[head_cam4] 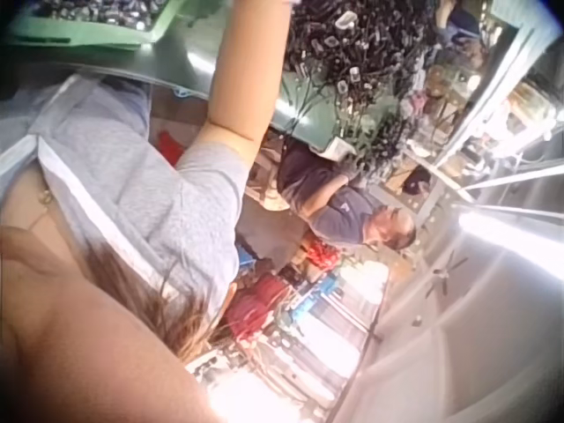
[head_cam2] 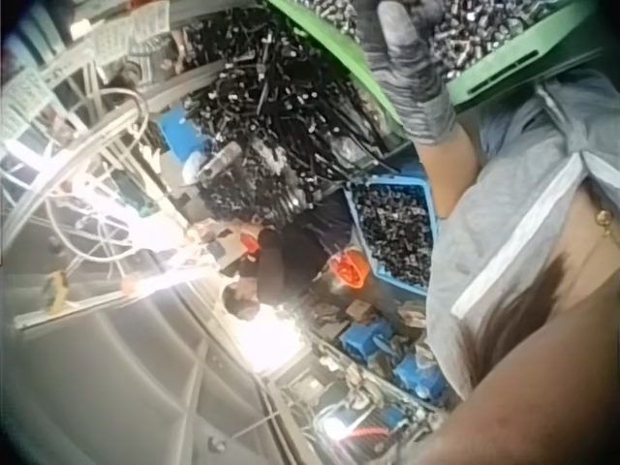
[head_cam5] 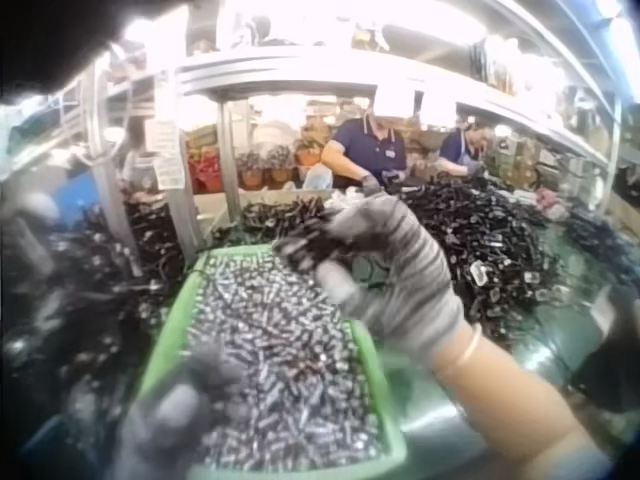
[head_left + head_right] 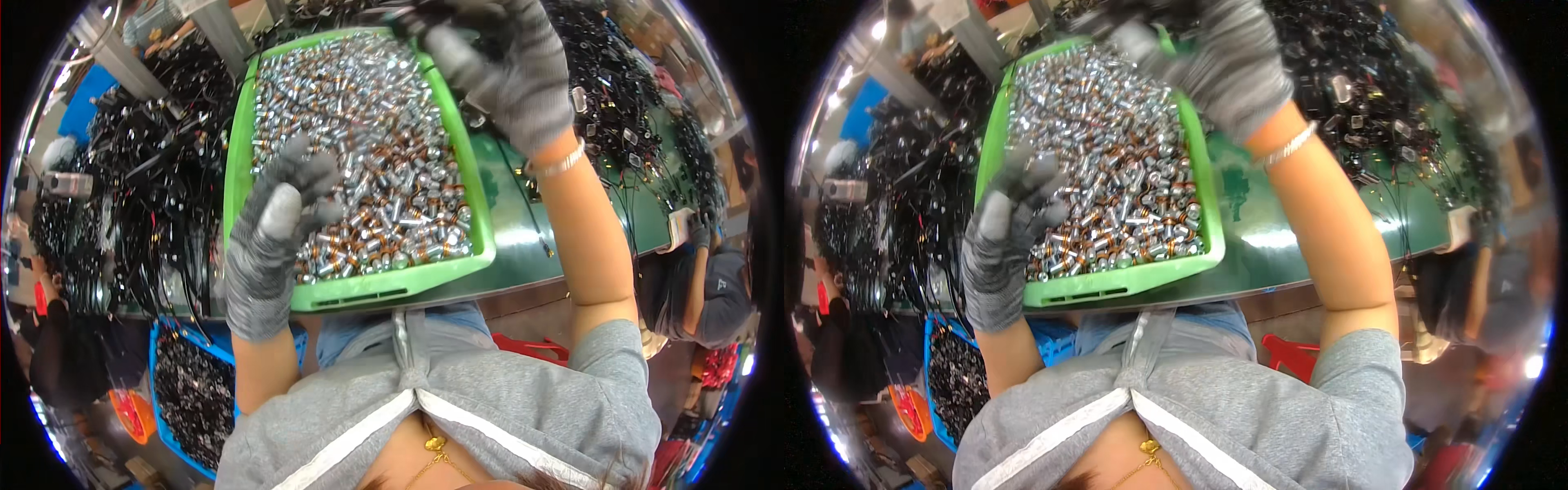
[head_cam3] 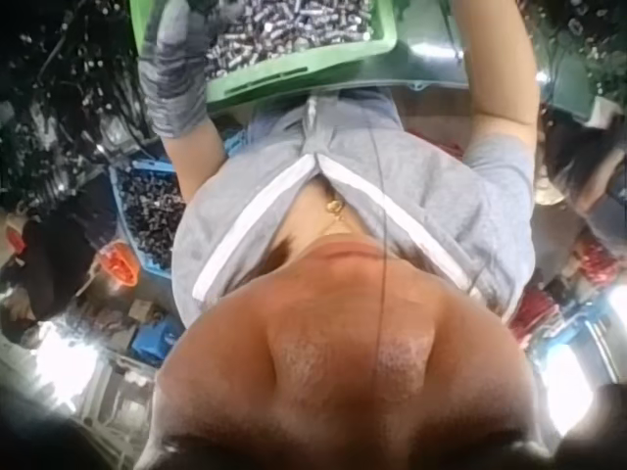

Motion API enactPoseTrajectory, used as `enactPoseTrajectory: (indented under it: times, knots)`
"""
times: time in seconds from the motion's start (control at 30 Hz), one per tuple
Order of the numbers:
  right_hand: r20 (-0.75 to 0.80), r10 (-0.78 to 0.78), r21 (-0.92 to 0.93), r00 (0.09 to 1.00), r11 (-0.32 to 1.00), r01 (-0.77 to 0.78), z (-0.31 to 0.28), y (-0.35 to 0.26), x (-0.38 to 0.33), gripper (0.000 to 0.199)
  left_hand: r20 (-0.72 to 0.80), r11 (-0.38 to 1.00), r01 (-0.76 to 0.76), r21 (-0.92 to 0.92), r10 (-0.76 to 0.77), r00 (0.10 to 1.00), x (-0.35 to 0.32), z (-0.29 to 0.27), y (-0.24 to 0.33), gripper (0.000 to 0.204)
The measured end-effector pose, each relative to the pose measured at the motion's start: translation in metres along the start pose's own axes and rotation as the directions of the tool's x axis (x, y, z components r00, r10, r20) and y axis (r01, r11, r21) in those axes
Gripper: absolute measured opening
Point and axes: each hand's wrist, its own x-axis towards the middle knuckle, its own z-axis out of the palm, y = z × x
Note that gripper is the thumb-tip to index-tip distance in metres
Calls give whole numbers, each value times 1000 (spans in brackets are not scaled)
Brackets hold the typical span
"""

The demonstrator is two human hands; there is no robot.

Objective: The worker is assembling small hardware components by inserting silver metal parts into black plastic housings at a manual workstation.

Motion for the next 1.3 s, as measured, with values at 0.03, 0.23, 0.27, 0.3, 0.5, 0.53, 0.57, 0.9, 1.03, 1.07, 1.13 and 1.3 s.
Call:
enactPoseTrajectory:
  times: [0.03, 0.23, 0.27, 0.3, 0.5, 0.53, 0.57, 0.9, 1.03, 1.07, 1.13, 1.3]
  knots:
    - [22, -37, 245, 999, 969, 31, 18, -19, -7, 22, 95, 989, 1, -148, 13, 995, 5, -5, -2, 70]
    - [344, 43, 254, 938, 957, -138, 21, -16, -12, 25, 145, 676, 88, -731, 27, 989, 12, -32, -8, 37]
    - [377, 263, 29, 888, 955, -295, 10, -12, -8, 23, 86, 608, 58, -792, 17, 996, 10, -32, -8, 33]
    - [412, 418, -228, 810, 908, -353, 2, -3, -8, 24, 94, 500, 87, -862, -11, 996, 11, -35, -8, 35]
    - [605, 638, -577, 476, 763, -291, 3, -1, -34, 21, 3, 315, 4, -949, -3, 1000, 14, -54, -18, 38]
    - [688, 514, -544, 512, 833, -105, 2, 2, -39, 21, -58, 300, -50, -953, -19, 998, 15, -56, -17, 38]
    - [690, 514, -543, 510, 833, -105, 3, 3, -41, 21, -121, 286, -105, -952, -36, 992, 14, -56, -16, 38]
    - [402, 828, -306, 391, 524, -795, 23, -16, -36, 21, 188, 881, -43, -470, 148, 971, 6, -33, -12, 54]
    - [413, 360, 141, 837, 882, -449, 22, -37, -42, 41, 105, 897, -440, -33, 441, 891, -4, 4, -19, 74]
    - [414, 364, 138, 834, 881, -453, 20, -43, -42, 41, 105, 899, -437, -36, 438, 893, -1, 6, -26, 74]
    - [452, 168, 73, 876, 972, -224, 23, -62, -32, 37, 268, 779, -591, 211, 535, 801, 0, 4, -31, 90]
    - [545, 35, 57, 838, 995, -79, 28, -71, -24, 34, 290, 820, -517, 246, 447, 846, -4, 11, -30, 92]
